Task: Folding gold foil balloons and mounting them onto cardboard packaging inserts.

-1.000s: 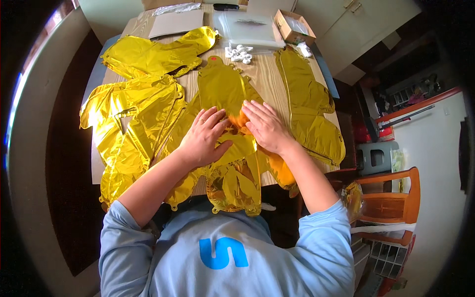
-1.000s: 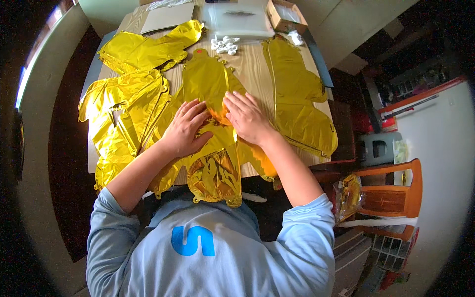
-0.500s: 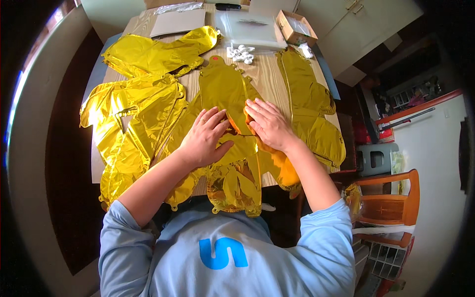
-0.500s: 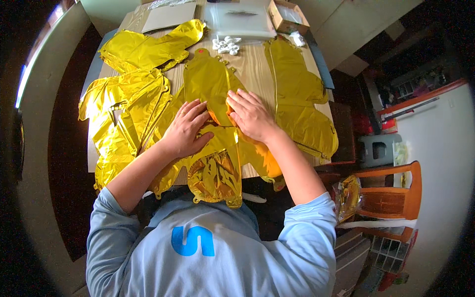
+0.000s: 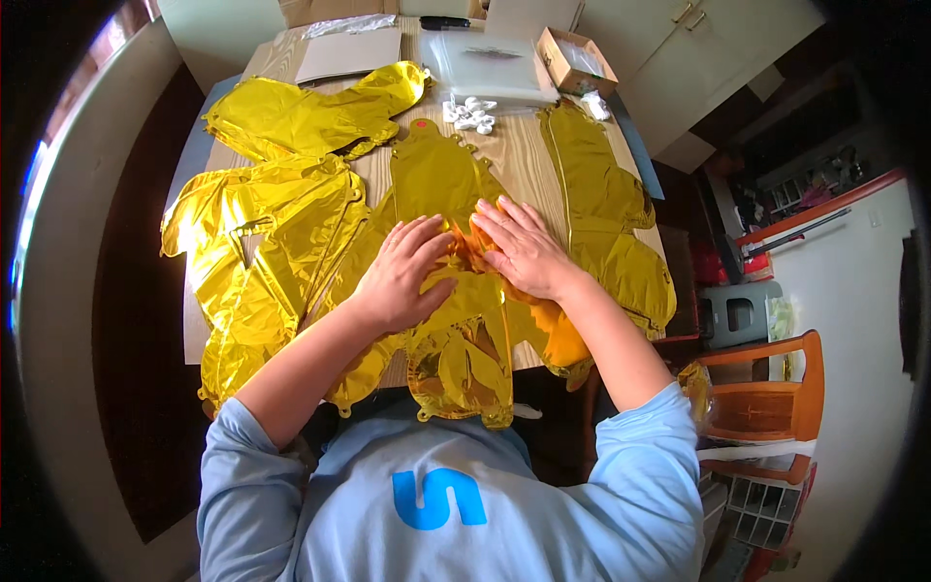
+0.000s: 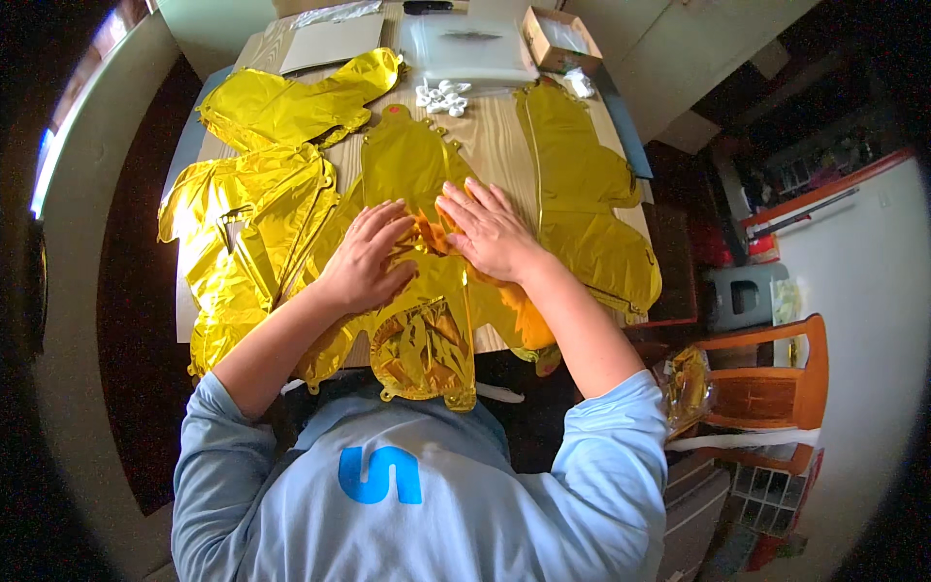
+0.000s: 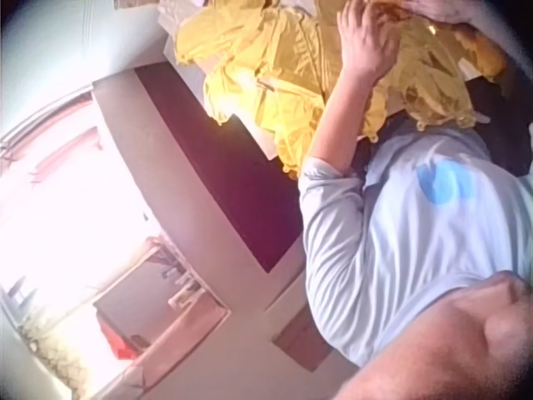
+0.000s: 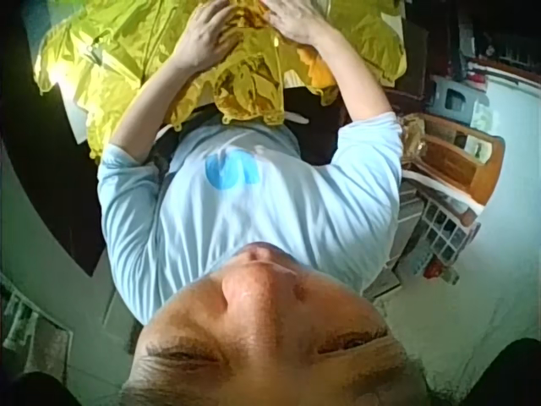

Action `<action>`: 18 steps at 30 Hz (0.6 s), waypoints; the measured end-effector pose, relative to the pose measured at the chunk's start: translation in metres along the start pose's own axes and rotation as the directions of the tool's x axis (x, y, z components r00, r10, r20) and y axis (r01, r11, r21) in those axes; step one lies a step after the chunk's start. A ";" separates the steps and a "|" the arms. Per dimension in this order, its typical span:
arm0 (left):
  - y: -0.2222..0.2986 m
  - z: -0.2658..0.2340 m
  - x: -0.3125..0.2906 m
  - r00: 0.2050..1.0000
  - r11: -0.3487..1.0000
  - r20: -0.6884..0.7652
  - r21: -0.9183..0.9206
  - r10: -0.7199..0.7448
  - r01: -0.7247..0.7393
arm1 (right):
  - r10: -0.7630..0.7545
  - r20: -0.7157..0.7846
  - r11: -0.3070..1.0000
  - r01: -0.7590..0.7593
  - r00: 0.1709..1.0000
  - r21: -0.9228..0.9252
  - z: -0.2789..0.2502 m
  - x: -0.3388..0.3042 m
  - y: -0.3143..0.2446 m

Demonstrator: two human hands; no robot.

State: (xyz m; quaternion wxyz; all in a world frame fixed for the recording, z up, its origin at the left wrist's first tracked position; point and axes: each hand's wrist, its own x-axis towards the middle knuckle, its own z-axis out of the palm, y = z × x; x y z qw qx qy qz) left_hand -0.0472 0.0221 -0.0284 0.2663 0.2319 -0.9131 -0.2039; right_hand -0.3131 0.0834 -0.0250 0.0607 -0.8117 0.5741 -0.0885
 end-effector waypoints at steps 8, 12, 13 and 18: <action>-0.003 -0.037 -0.058 0.996 0.988 0.078 0.150 -0.047 0.035 | 0.043 0.007 0.999 -0.043 0.999 0.023 -0.002 -0.005 0.001; 0.004 -0.043 -0.074 0.990 0.988 0.103 0.130 -0.099 0.085 | 0.059 0.048 0.998 -0.060 0.997 0.012 -0.008 -0.004 0.001; 0.006 -0.043 -0.077 0.989 0.988 0.104 0.120 -0.105 0.092 | 0.070 0.061 0.998 -0.070 0.996 0.005 -0.009 -0.003 0.002; 0.011 -0.044 -0.089 0.988 0.989 0.092 0.096 -0.121 0.112 | 0.087 0.070 0.996 -0.086 0.994 -0.011 -0.011 0.001 0.003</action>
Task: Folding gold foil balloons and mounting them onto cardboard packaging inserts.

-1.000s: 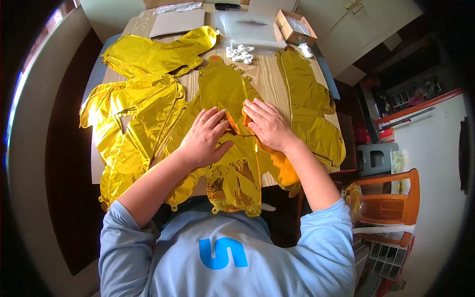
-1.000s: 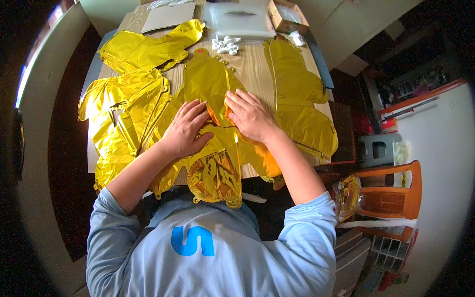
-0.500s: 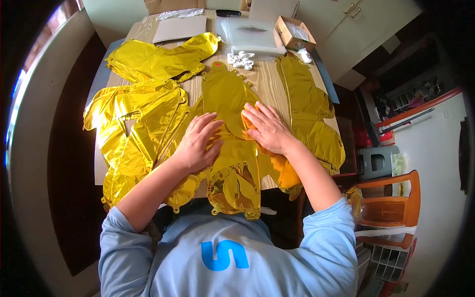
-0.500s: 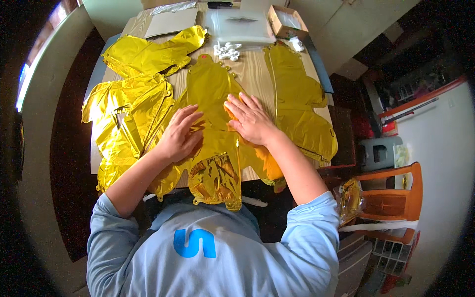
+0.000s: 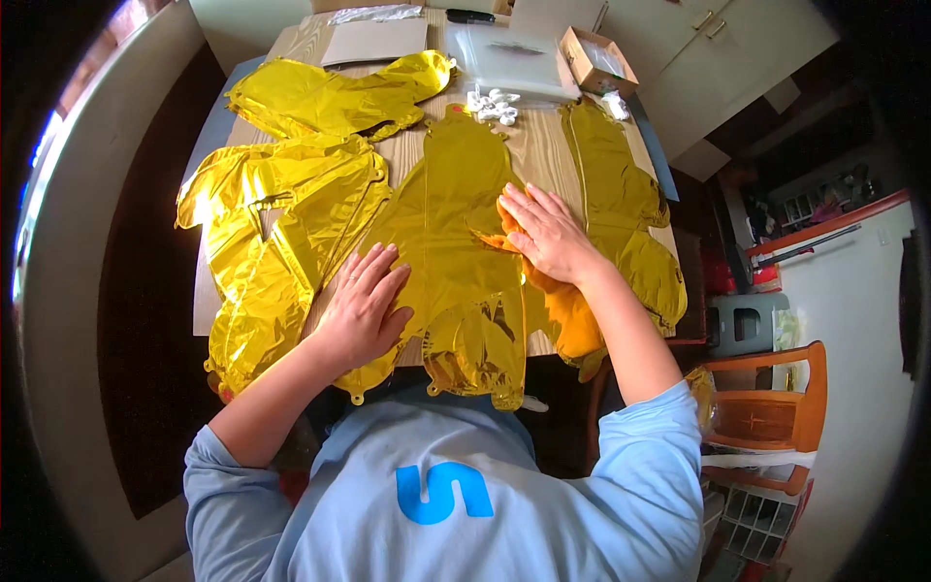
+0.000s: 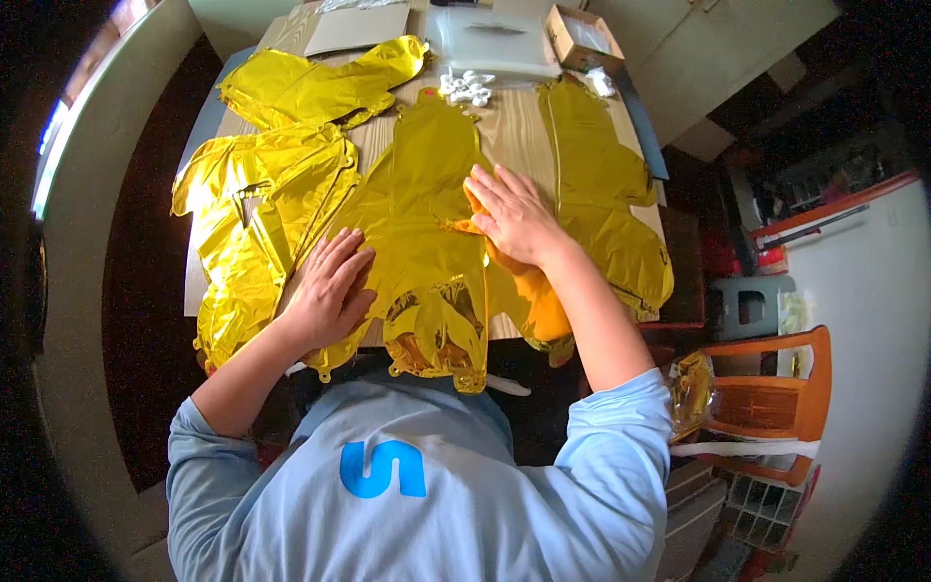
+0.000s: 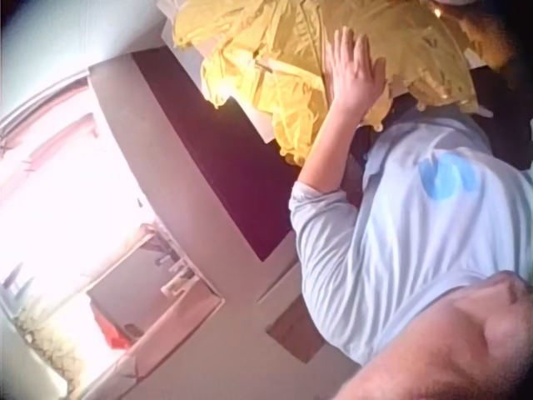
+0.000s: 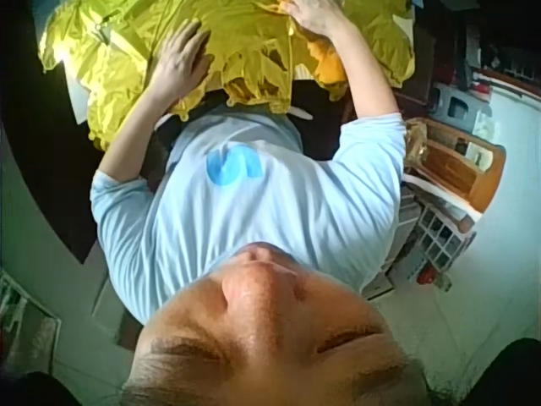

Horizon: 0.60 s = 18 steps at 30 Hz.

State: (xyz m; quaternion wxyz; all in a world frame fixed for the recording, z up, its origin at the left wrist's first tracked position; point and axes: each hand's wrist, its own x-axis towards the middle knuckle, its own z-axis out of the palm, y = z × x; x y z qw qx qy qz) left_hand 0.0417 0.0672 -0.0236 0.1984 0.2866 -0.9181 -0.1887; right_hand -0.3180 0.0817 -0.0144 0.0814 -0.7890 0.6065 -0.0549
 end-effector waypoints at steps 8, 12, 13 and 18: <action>0.005 -0.010 -0.001 0.998 0.993 -0.025 -0.107 -0.057 0.054 | -0.024 0.001 1.000 0.024 1.000 0.004 0.003 -0.002 -0.006; 0.011 -0.021 0.033 0.997 0.997 -0.074 -0.079 -0.013 0.007 | -0.023 0.026 0.999 0.022 0.999 0.032 -0.003 -0.002 -0.008; 0.015 -0.020 0.043 0.997 0.996 -0.071 -0.089 0.023 -0.029 | -0.031 0.007 0.999 0.030 1.000 0.025 -0.002 -0.003 -0.007; 0.022 0.011 0.077 0.988 0.986 -0.021 -0.055 0.155 -0.156 | -0.045 -0.019 0.999 0.045 0.999 0.004 -0.003 -0.002 -0.008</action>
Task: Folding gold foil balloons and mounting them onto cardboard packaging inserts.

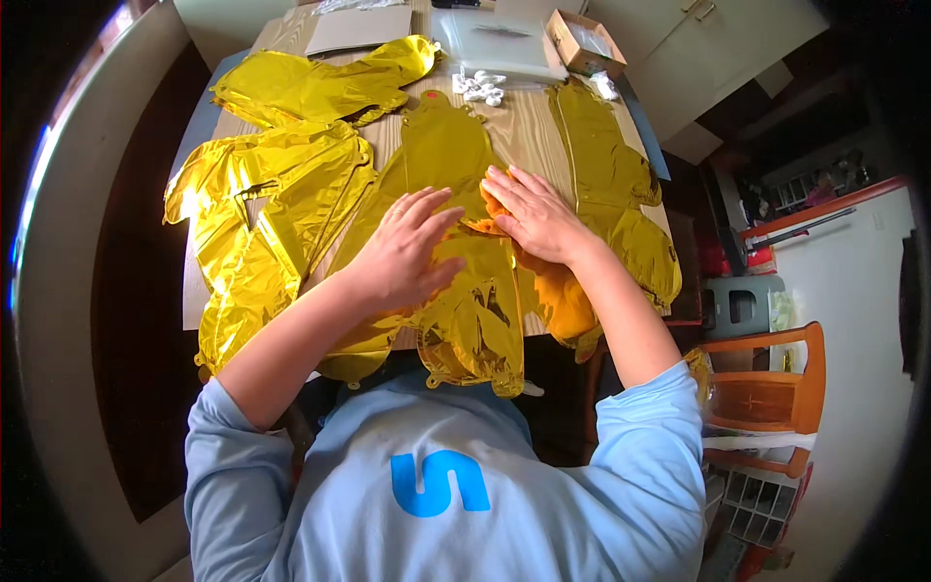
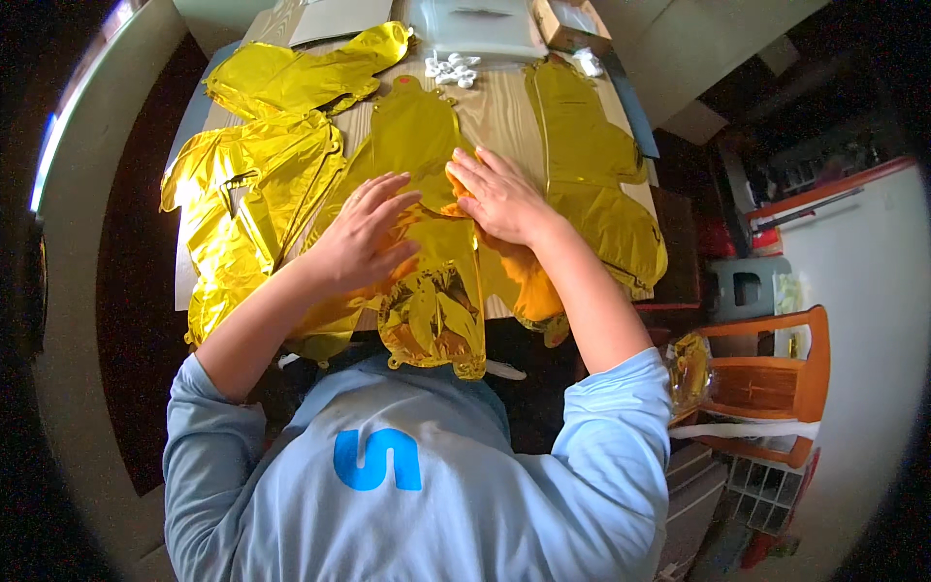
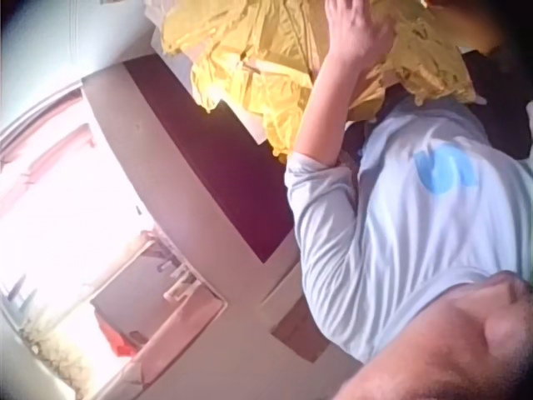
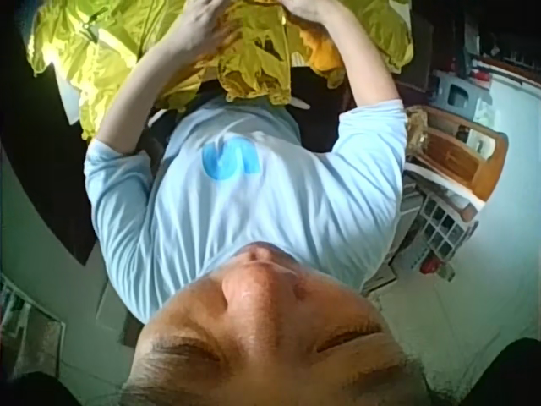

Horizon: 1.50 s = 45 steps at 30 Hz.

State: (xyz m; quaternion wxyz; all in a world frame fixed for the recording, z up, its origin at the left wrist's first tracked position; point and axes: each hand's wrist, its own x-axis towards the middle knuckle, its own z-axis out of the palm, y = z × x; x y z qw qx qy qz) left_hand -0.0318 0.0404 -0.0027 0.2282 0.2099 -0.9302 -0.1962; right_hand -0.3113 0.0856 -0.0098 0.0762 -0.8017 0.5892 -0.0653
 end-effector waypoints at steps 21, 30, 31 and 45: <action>-0.004 0.025 0.006 0.986 0.994 0.160 0.089 0.048 -0.063 | 0.950 0.034 0.213 -0.719 0.312 0.661 0.031 -0.236 -0.044; -0.005 0.022 0.002 0.988 0.996 0.151 0.084 0.028 -0.041 | 0.411 -0.487 0.878 -0.192 0.770 0.437 -0.045 -0.146 -0.135; -0.005 0.022 0.003 0.988 0.996 0.149 0.080 0.033 -0.045 | 0.258 -0.440 0.933 -0.103 0.860 0.346 -0.045 -0.136 -0.134; -0.010 0.025 0.000 0.987 0.991 0.147 0.108 0.067 -0.083 | 0.134 -0.401 0.978 -0.054 0.906 0.203 0.009 -0.065 -0.041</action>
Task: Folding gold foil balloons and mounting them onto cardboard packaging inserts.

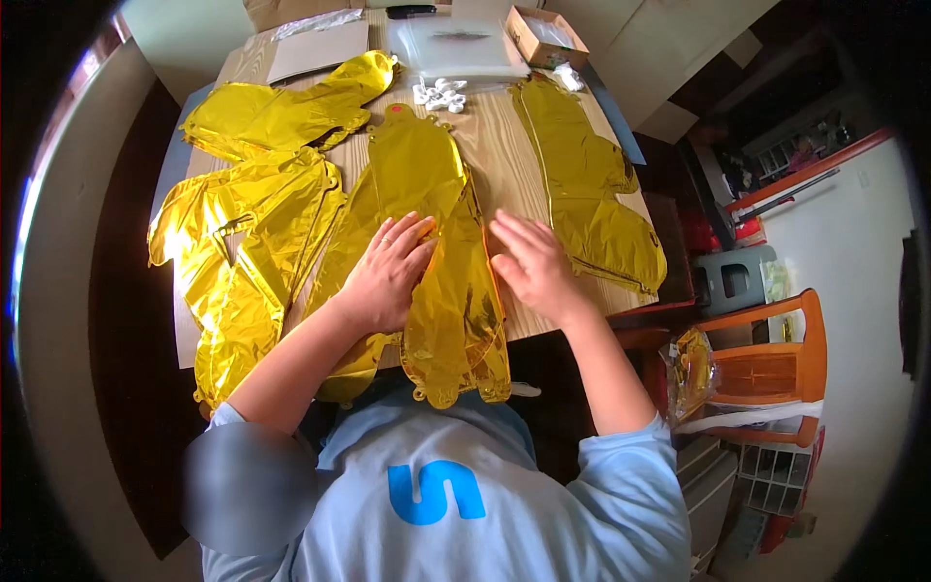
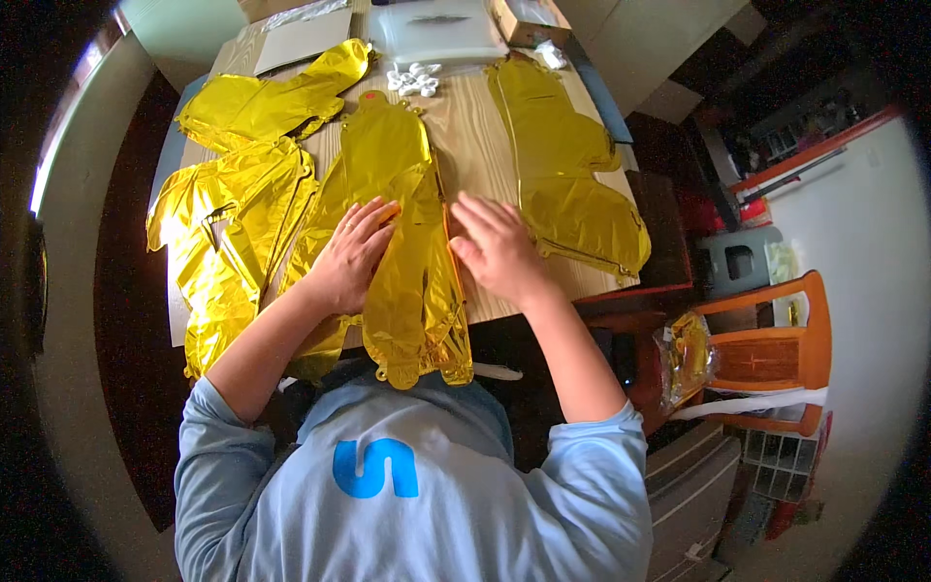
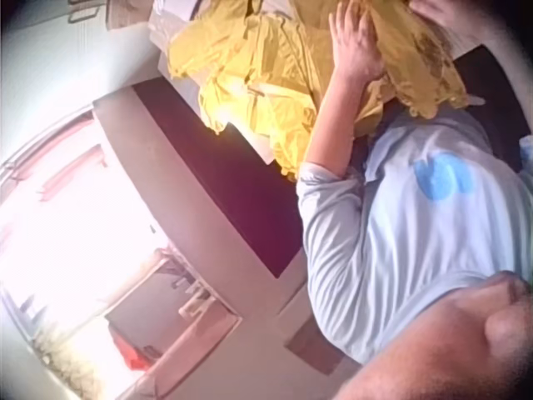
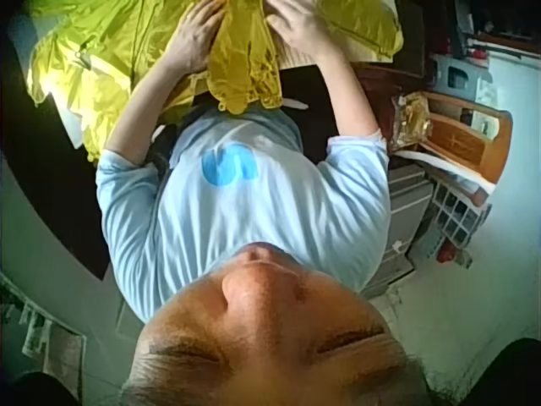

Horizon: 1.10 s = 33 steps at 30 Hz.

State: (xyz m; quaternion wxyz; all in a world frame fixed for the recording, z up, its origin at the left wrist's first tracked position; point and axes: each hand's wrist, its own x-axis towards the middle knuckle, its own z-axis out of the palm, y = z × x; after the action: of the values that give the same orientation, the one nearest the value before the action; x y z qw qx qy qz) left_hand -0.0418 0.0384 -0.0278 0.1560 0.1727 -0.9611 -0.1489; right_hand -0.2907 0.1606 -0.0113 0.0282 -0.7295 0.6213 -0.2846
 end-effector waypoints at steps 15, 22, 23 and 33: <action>-0.013 -0.039 0.019 0.982 0.900 -0.038 -0.409 -0.183 0.152 | 0.064 0.305 0.986 -0.013 0.950 -0.167 0.027 0.003 -0.012; -0.017 0.005 0.078 0.967 0.962 -0.091 -0.119 0.237 -0.247 | 0.104 0.369 0.974 -0.018 0.924 -0.228 0.034 0.003 -0.010; -0.023 0.012 0.081 0.966 0.962 -0.063 -0.095 0.251 -0.256 | 0.093 0.365 0.970 -0.001 0.926 -0.244 0.035 0.003 -0.011; -0.043 0.028 0.096 0.980 0.984 -0.094 -0.006 0.178 -0.179 | 0.049 0.337 0.972 0.033 0.940 -0.235 0.023 -0.020 -0.024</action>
State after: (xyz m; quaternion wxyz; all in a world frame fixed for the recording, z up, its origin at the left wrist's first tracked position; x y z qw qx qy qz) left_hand -0.1252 -0.0297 -0.0438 0.2147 0.0913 -0.9633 -0.1332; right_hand -0.2605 0.1775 -0.0294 0.0492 -0.7633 0.6395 -0.0779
